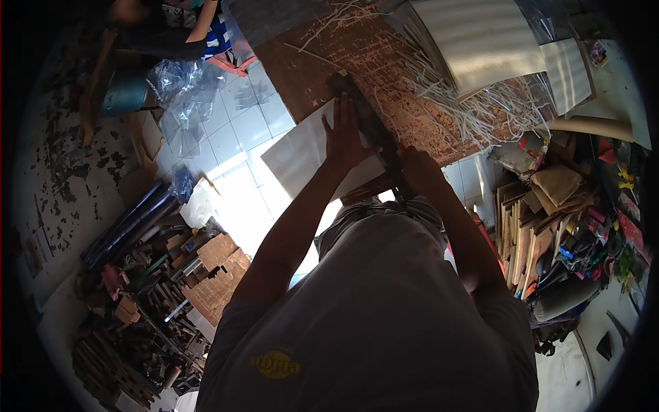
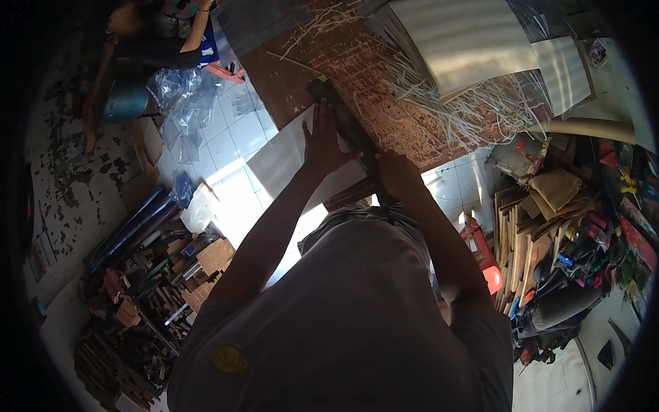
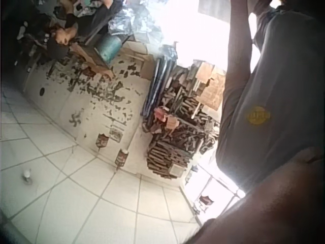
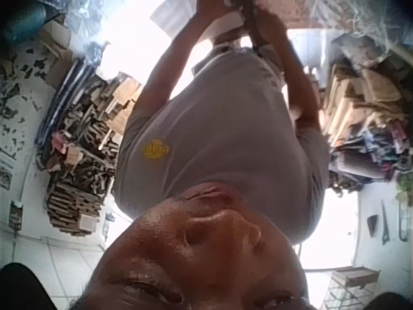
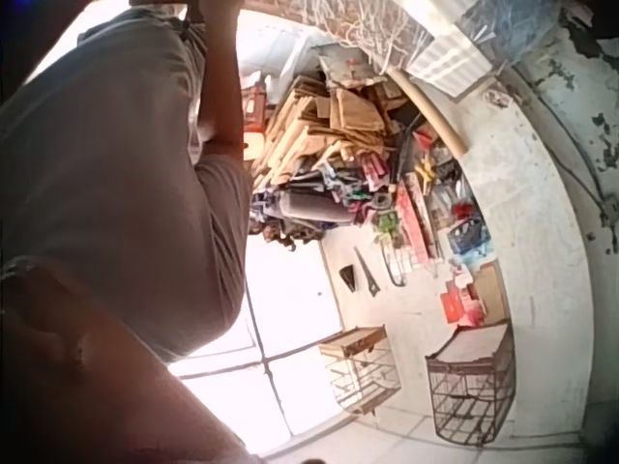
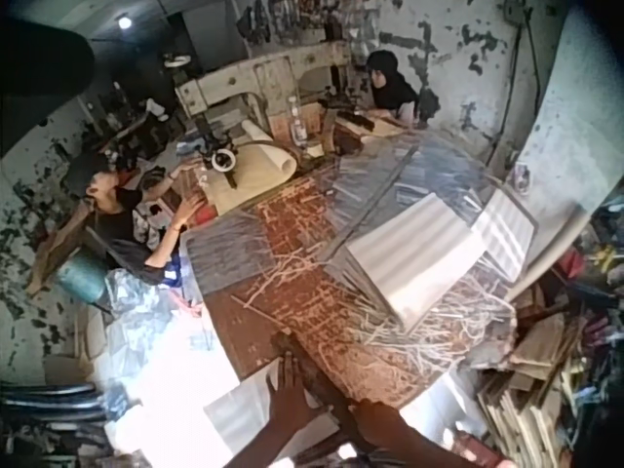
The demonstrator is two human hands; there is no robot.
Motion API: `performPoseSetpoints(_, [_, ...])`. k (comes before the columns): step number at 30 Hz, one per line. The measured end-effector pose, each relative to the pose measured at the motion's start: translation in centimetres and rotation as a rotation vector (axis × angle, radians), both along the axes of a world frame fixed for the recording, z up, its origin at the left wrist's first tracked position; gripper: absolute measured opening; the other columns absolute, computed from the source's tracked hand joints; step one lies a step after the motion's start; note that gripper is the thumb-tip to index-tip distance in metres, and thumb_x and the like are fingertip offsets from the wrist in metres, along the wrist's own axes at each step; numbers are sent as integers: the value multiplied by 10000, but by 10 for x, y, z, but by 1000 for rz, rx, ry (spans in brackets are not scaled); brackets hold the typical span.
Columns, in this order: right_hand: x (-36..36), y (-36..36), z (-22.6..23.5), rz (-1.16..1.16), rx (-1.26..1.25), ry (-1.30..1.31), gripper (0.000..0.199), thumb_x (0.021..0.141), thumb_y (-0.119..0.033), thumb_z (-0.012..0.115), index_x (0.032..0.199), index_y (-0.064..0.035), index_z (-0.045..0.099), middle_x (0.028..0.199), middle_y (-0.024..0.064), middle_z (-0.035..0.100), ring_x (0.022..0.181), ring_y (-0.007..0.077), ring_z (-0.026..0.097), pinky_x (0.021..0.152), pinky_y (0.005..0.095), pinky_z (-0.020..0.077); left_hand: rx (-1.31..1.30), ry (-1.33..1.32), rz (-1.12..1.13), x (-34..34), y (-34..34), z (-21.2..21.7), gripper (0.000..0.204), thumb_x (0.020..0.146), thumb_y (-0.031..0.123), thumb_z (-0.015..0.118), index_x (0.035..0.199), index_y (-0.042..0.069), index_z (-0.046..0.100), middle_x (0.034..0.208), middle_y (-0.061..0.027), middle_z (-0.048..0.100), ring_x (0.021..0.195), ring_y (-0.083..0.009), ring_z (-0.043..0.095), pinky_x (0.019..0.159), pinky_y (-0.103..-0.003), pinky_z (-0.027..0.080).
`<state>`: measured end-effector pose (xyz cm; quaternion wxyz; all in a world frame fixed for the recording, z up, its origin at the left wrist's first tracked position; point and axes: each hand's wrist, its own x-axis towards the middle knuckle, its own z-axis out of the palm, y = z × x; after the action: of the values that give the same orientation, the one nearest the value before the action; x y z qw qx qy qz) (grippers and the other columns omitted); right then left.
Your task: The person cuts foam sheets using a utility knife and a metal ruler. The person aligns the ruler on the foam, makes multiple passes with the knife, and then sets the cut sheets aside one by one.
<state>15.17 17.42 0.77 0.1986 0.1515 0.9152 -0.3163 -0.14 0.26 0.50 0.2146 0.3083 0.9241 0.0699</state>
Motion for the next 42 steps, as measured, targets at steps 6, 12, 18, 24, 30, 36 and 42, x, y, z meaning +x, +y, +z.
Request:
performPoseSetpoints(6, [64,4,13,-52,-52,-100,288,1072,-247,462,1112,-23,639,884,230,729,905,425,740,787,537,588,-24,45,-7,1,1,-1,1485,639,730,861,1652,-45,100,1757,-209,-1,1636,-345,0,1229,-713,186])
performPoseSetpoints(12, [71,4,20,133,14,-124,263,1000,-144,506,1199,6,592,1073,256,680,923,436,726,768,535,594,-13,53,6,1,0,-1,1487,637,727,862,1656,-37,96,1755,-210,7,1635,-348,10,1227,-715,189])
performPoseSetpoints(18, [62,25,-7,332,116,36,279,1032,-229,517,1056,25,629,985,285,695,878,427,738,782,505,615,37,37,19,3,-7,-4,1480,629,686,884,1651,-48,105,1751,-215,-4,1633,-361,1,1210,-746,179])
performPoseSetpoints(24, [-92,-5,17,-60,79,134,433,1105,-340,427,1049,46,614,871,282,713,908,461,733,765,554,604,40,40,21,4,-4,-3,1486,622,671,893,1649,-54,101,1750,-213,-4,1632,-367,7,1206,-754,171])
performPoseSetpoints(30, [-148,-14,-8,-21,62,245,491,1119,-351,377,1080,46,663,973,308,723,993,460,716,848,551,581,-1,4,33,3,0,0,1493,627,685,886,1656,-41,84,1752,-199,-4,1634,-347,5,1241,-717,132])
performPoseSetpoints(36, [-159,-18,4,37,49,149,501,1118,-344,387,1049,34,708,985,290,729,992,436,723,881,542,571,2,3,38,3,-3,1,1486,625,668,895,1659,-29,87,1748,-202,22,1632,-354,19,1229,-735,137])
performPoseSetpoints(42, [-147,-4,-26,104,95,91,439,1115,-301,390,1098,25,684,974,267,720,961,445,723,855,542,584,11,1,24,1,3,-3,1478,623,644,902,1661,-26,90,1750,-198,18,1631,-363,16,1226,-738,138])
